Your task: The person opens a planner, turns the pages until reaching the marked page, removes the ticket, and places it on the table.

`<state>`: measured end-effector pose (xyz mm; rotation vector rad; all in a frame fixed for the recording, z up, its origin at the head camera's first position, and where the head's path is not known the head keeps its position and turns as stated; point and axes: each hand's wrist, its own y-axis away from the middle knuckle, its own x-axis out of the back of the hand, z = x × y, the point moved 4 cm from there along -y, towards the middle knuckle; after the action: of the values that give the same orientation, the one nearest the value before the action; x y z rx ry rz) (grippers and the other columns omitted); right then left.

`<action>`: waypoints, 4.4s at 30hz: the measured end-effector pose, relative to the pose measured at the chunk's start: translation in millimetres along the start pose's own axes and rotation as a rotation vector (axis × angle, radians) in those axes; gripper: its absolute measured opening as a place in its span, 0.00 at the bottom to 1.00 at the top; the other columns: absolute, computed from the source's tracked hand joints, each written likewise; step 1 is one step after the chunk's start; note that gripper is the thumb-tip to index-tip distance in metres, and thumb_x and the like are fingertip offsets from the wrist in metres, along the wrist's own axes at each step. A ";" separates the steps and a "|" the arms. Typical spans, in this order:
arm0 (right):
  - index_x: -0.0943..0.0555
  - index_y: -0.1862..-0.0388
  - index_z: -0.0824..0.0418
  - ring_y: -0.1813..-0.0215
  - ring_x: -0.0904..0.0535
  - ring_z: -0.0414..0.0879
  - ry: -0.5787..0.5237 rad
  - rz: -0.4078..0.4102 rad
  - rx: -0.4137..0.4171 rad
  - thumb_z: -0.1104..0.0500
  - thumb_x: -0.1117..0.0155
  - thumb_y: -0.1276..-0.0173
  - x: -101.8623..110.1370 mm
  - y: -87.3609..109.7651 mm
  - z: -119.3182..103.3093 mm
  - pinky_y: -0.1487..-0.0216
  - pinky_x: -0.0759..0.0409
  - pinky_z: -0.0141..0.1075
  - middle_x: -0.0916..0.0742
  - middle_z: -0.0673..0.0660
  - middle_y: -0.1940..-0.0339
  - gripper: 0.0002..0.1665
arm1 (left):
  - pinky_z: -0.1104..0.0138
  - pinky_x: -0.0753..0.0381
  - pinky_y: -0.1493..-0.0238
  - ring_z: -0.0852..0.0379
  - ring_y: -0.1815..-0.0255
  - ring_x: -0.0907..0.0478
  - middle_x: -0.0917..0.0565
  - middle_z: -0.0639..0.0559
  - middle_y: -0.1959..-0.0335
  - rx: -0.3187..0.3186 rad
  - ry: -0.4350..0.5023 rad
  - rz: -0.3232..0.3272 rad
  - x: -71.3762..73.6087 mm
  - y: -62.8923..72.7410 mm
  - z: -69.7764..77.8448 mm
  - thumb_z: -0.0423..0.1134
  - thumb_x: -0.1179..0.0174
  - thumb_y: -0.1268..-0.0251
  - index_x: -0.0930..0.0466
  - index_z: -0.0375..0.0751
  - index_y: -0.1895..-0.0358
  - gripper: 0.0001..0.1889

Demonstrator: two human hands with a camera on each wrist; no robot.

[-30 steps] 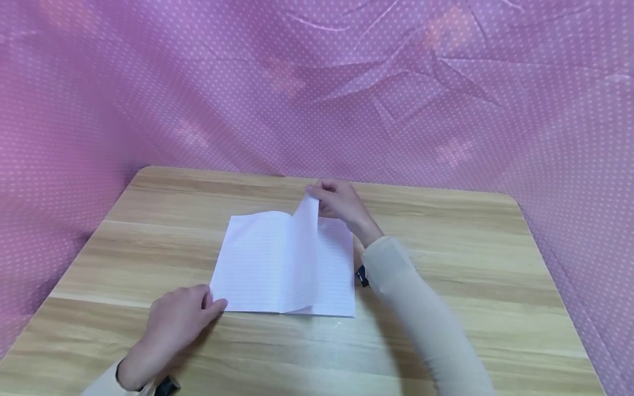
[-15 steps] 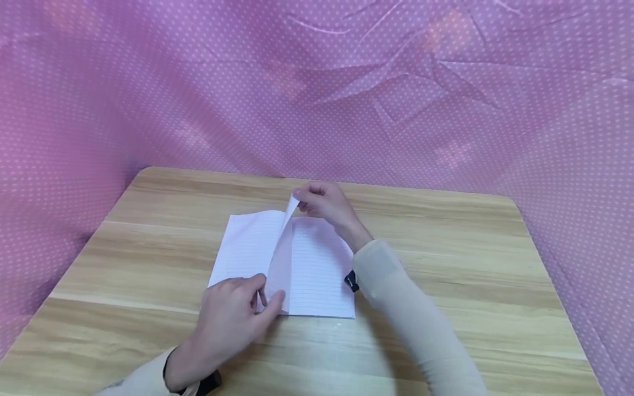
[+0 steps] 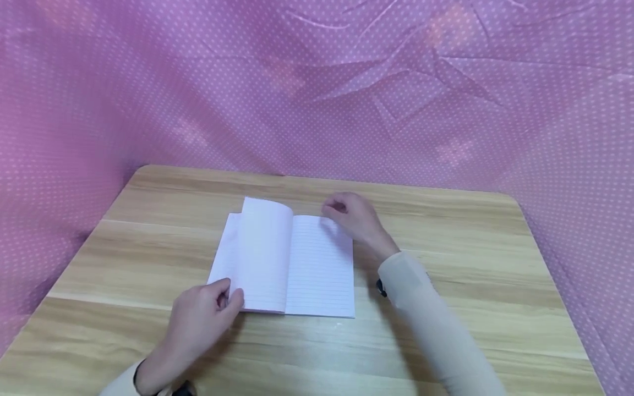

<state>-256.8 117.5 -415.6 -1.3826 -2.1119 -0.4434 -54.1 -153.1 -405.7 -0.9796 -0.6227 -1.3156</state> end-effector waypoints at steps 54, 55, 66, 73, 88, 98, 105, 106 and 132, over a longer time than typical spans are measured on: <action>0.09 0.59 0.57 0.69 0.23 0.48 0.225 0.103 0.201 0.57 0.25 0.24 12.3 -4.6 -10.0 0.65 0.24 0.43 0.15 0.51 0.72 0.05 | 0.57 0.33 0.69 0.52 0.77 0.29 0.26 0.53 0.80 0.336 -0.138 -0.448 -0.6 -7.9 -67.9 0.52 0.29 0.26 0.25 0.46 0.76 0.22; 0.09 0.59 0.57 0.70 0.25 0.48 0.174 0.093 0.163 0.56 0.26 0.23 11.5 -5.9 -12.2 0.66 0.26 0.42 0.17 0.50 0.73 0.05 | 0.56 0.32 0.69 0.51 0.76 0.28 0.26 0.53 0.80 0.325 -0.154 -0.435 0.0 -8.8 -66.5 0.52 0.28 0.27 0.25 0.47 0.76 0.22; 0.14 0.39 0.64 0.64 0.19 0.48 -0.337 0.024 -0.022 0.63 0.33 0.21 -1.4 -18.8 -29.1 0.59 0.17 0.38 0.14 0.58 0.66 0.15 | 0.54 0.30 0.68 0.49 0.74 0.27 0.26 0.53 0.79 0.308 -0.224 -0.450 -0.7 -14.1 -55.9 0.49 0.26 0.30 0.26 0.47 0.76 0.21; 0.16 0.40 0.72 0.59 0.13 0.47 -0.603 0.021 -0.034 0.68 0.38 0.21 -8.5 -23.5 -36.8 0.55 0.13 0.41 0.11 0.63 0.45 0.15 | 0.57 0.31 0.71 0.52 0.76 0.28 0.27 0.54 0.81 0.197 -0.157 -0.395 3.2 -25.3 -26.0 0.50 0.31 0.25 0.27 0.48 0.76 0.21; 0.15 0.43 0.72 0.58 0.11 0.47 -0.611 -0.007 -0.012 0.67 0.35 0.21 -16.6 -24.5 -46.0 0.48 0.12 0.47 0.09 0.62 0.46 0.12 | 0.59 0.33 0.80 0.57 0.83 0.29 0.33 0.63 0.88 -0.158 0.004 -0.049 2.9 -31.8 65.8 0.48 0.34 0.34 0.29 0.52 0.80 0.18; 0.15 0.38 0.67 0.46 0.13 0.58 -0.240 -0.010 0.054 0.56 0.38 0.14 -5.0 -12.2 -23.0 0.40 0.16 0.50 0.09 0.63 0.48 0.18 | 0.59 0.38 0.81 0.56 0.85 0.35 0.41 0.62 0.88 -0.049 -0.013 -0.056 7.8 -25.0 32.6 0.40 0.37 0.34 0.37 0.51 0.82 0.21; 0.13 0.38 0.63 0.39 0.16 0.62 0.426 -0.086 0.097 0.58 0.28 0.22 -4.7 1.5 6.2 0.30 0.26 0.60 0.11 0.63 0.41 0.18 | 0.59 0.39 0.78 0.54 0.84 0.37 0.39 0.56 0.87 0.144 -0.040 -0.185 7.8 -12.8 -5.4 0.41 0.36 0.29 0.36 0.47 0.80 0.22; 0.12 0.38 0.63 0.40 0.16 0.61 0.467 -0.094 0.098 0.58 0.27 0.22 -5.1 2.6 8.7 0.30 0.26 0.60 0.11 0.63 0.42 0.18 | 0.59 0.39 0.78 0.53 0.83 0.36 0.38 0.55 0.87 0.162 -0.048 -0.205 7.0 -11.9 -10.3 0.42 0.36 0.28 0.35 0.47 0.80 0.22; 0.09 0.61 0.59 0.62 0.14 0.47 0.414 0.021 0.123 0.59 0.22 0.27 0.5 0.6 13.5 0.54 0.15 0.45 0.09 0.53 0.63 0.05 | 0.61 0.35 0.74 0.53 0.80 0.32 0.29 0.52 0.82 0.326 -0.077 -0.450 -11.0 -12.8 -63.3 0.49 0.33 0.21 0.28 0.44 0.76 0.23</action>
<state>-260.2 125.6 -425.8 -1.1291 -1.7549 -0.5313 -77.8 -201.8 -442.6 -0.6429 -1.1264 -1.5086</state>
